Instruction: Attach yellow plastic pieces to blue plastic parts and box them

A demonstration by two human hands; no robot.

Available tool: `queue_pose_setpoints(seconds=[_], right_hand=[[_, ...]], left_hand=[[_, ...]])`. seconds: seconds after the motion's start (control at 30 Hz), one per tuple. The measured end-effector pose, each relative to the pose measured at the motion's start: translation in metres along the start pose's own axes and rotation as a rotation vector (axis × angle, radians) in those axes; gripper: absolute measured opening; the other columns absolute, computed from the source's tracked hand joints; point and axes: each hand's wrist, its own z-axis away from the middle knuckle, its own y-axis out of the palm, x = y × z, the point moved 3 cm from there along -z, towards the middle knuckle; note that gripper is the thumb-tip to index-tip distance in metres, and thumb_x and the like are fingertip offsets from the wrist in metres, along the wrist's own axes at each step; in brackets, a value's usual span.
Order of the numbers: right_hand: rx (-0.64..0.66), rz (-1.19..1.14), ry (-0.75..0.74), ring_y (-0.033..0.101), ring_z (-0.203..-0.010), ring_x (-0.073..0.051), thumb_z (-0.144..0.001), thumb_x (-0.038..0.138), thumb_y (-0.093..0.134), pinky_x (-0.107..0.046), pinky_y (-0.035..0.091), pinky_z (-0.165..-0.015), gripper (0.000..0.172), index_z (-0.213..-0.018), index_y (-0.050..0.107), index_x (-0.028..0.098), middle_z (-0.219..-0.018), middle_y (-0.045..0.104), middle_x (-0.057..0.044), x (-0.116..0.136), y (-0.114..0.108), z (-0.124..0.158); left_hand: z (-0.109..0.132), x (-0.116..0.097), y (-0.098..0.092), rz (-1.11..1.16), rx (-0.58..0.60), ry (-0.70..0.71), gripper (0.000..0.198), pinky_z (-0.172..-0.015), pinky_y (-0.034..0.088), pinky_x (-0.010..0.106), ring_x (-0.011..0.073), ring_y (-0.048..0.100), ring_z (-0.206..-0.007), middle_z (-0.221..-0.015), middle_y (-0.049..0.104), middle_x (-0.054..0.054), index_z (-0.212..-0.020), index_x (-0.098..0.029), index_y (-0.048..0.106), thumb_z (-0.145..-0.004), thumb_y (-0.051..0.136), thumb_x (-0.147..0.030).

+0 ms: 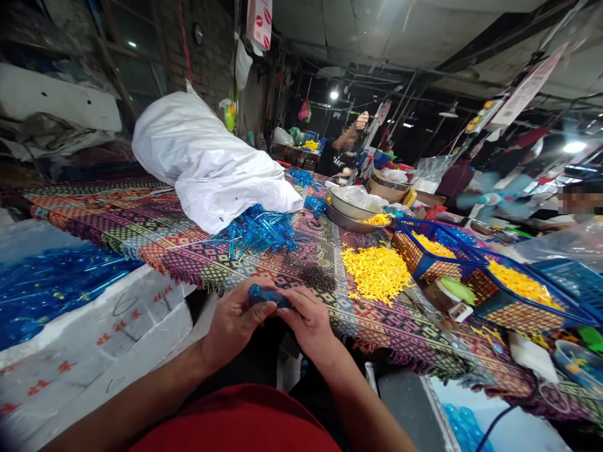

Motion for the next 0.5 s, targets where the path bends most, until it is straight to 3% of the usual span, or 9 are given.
queue_pose_setpoints(seconds=[0.13, 0.23, 0.37, 0.5], right_hand=[[0.037, -0.029, -0.002, 0.058, -0.101, -0.019, -0.088, 0.021, 0.046, -0.034, 0.049, -0.085, 0.031, -0.118, 0.057, 0.024, -0.108, 0.061, -0.008, 0.012, -0.004, -0.002], [0.003, -0.003, -0.064, 0.058, -0.096, -0.018, -0.087, 0.020, 0.048, -0.032, 0.051, -0.077, 0.036, -0.123, 0.052, 0.023, -0.106, 0.058, -0.009, 0.028, -0.016, -0.013], [-0.026, 0.032, -0.184, 0.058, -0.083, -0.017, -0.081, 0.018, 0.059, -0.029, 0.051, -0.068, 0.028, -0.109, 0.059, 0.021, -0.092, 0.058, -0.008, 0.050, -0.025, -0.023], [-0.042, 0.052, -0.185, 0.056, -0.078, -0.017, -0.081, 0.011, 0.053, -0.030, 0.049, -0.066, 0.019, -0.099, 0.059, 0.018, -0.084, 0.058, -0.007, 0.055, -0.018, -0.020]], left_hand=[[-0.001, -0.003, 0.006, -0.179, 0.036, 0.168, 0.017, -0.084, 0.048, 0.034, 0.0179, 0.057, -0.093, -0.096, 0.062, 0.008, -0.100, -0.017, 0.051, -0.087, 0.047, -0.026], [-0.001, -0.004, 0.008, -0.287, 0.107, 0.260, 0.018, -0.082, 0.049, 0.035, 0.0191, 0.057, -0.093, -0.096, 0.061, 0.009, -0.103, -0.015, 0.049, -0.088, 0.041, -0.023], [-0.001, -0.010, 0.011, -0.345, 0.190, 0.324, 0.017, -0.073, 0.051, 0.032, 0.0187, 0.058, -0.088, -0.090, 0.060, 0.009, -0.100, -0.015, 0.048, -0.088, 0.036, -0.021], [0.004, -0.011, 0.015, -0.453, 0.219, 0.345, 0.018, -0.065, 0.051, 0.031, 0.0189, 0.059, -0.079, -0.081, 0.059, 0.008, -0.093, -0.015, 0.049, -0.087, 0.033, -0.021]])
